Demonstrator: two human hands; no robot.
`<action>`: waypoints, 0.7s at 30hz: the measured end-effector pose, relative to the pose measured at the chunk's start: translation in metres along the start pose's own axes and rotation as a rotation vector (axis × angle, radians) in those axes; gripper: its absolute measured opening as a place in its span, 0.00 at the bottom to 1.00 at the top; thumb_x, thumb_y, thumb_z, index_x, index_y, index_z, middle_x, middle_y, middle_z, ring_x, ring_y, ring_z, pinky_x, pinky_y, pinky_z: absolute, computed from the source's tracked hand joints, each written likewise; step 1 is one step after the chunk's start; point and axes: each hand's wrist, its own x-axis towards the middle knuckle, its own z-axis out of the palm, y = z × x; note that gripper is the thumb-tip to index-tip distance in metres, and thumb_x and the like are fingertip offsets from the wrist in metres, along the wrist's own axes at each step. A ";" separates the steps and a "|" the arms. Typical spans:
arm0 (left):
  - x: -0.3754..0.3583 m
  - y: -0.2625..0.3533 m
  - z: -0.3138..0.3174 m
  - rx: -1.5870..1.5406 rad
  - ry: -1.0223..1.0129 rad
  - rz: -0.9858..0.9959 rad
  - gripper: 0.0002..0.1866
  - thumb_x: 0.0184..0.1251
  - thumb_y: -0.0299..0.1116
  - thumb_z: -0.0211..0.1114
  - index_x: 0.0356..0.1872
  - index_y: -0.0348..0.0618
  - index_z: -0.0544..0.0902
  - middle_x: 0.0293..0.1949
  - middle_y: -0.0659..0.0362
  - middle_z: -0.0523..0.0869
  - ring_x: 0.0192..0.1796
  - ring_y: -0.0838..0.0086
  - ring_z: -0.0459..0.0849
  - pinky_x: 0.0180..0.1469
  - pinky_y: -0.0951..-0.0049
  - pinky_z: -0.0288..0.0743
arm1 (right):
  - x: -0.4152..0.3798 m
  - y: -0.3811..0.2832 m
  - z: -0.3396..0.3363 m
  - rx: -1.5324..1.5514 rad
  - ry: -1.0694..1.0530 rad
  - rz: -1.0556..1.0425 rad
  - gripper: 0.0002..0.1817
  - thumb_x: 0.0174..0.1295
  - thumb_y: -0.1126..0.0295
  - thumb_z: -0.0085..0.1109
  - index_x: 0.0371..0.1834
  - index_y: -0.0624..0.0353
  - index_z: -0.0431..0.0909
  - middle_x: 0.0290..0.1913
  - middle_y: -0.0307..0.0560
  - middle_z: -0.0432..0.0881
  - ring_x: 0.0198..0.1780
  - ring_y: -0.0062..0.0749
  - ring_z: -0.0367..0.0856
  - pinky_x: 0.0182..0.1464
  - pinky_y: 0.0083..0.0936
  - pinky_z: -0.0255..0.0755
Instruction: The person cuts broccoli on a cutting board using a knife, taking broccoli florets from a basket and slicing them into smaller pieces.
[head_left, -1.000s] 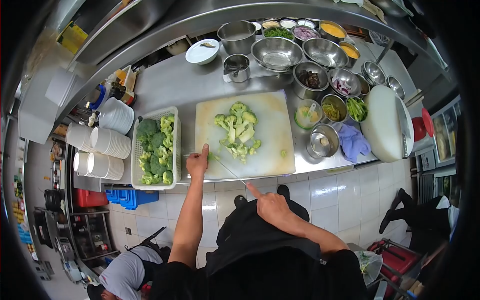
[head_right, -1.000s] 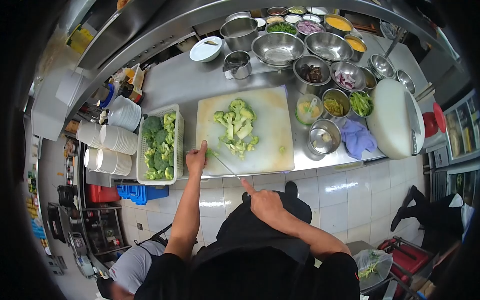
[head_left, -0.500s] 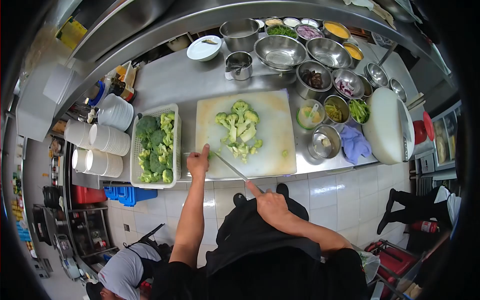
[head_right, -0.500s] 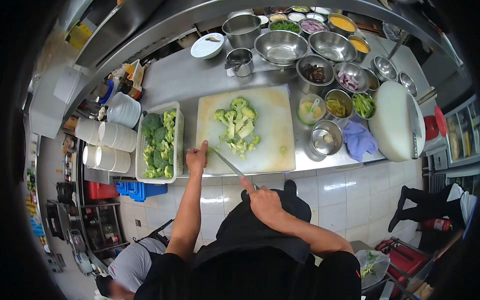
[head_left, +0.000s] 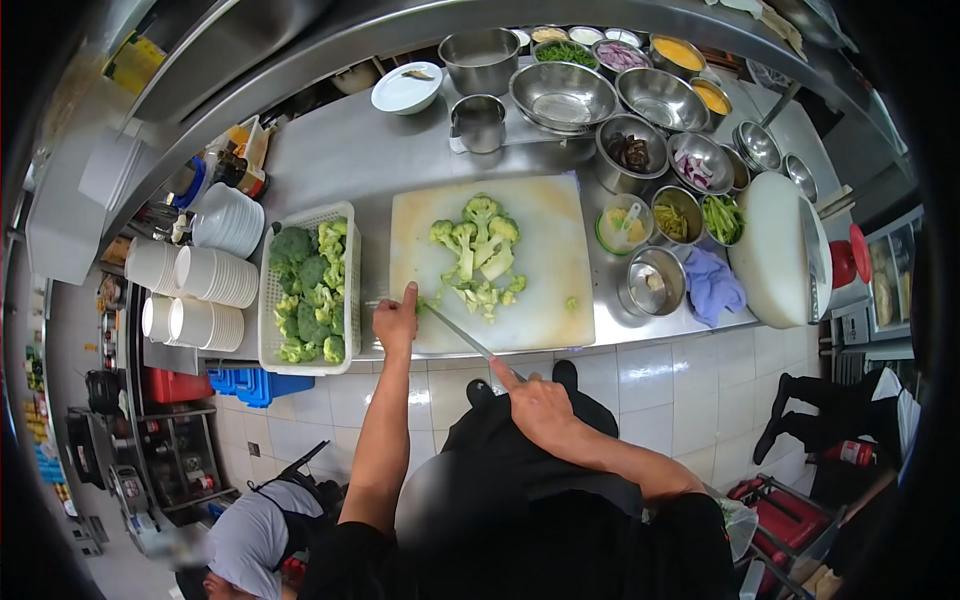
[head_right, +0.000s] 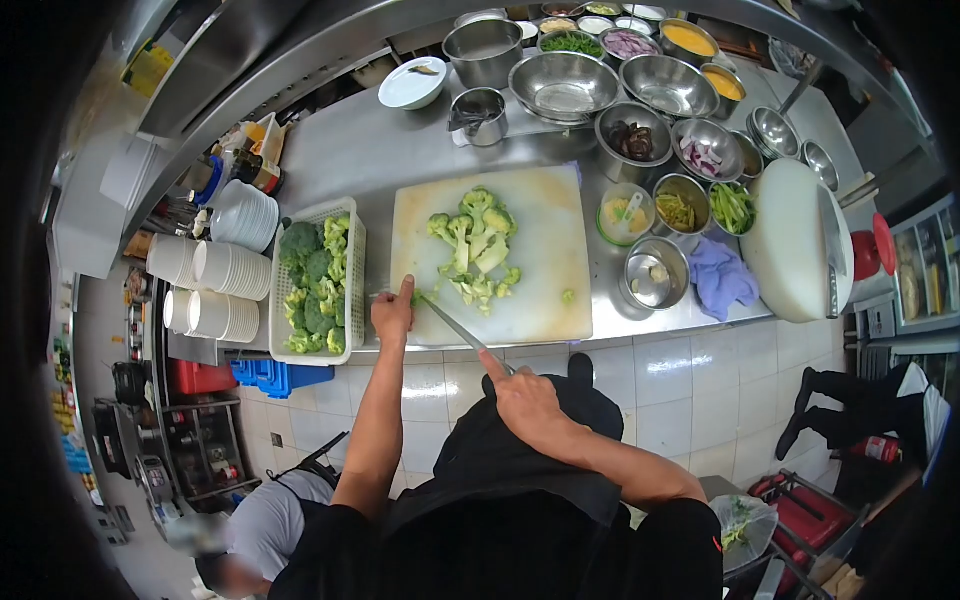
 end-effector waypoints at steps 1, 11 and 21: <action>0.002 -0.002 0.001 0.004 0.000 -0.001 0.30 0.57 0.56 0.77 0.20 0.41 0.72 0.11 0.58 0.76 0.11 0.75 0.73 0.13 0.73 0.64 | 0.001 -0.001 0.001 0.001 0.008 -0.008 0.38 0.57 0.77 0.52 0.77 0.59 0.63 0.25 0.61 0.82 0.28 0.51 0.83 0.29 0.43 0.80; -0.016 -0.018 -0.020 -0.017 -0.143 -0.022 0.27 0.56 0.51 0.79 0.30 0.35 0.78 0.21 0.54 0.84 0.18 0.74 0.81 0.21 0.73 0.75 | 0.017 0.031 0.016 0.133 -0.165 0.086 0.37 0.60 0.74 0.52 0.78 0.53 0.62 0.28 0.63 0.83 0.28 0.56 0.83 0.35 0.50 0.79; -0.021 -0.037 -0.022 0.016 -0.060 0.101 0.23 0.54 0.45 0.81 0.34 0.32 0.83 0.28 0.50 0.88 0.31 0.68 0.88 0.37 0.67 0.81 | 0.013 0.034 0.041 0.164 -0.217 0.108 0.35 0.66 0.72 0.51 0.78 0.38 0.60 0.32 0.60 0.85 0.34 0.62 0.83 0.41 0.54 0.77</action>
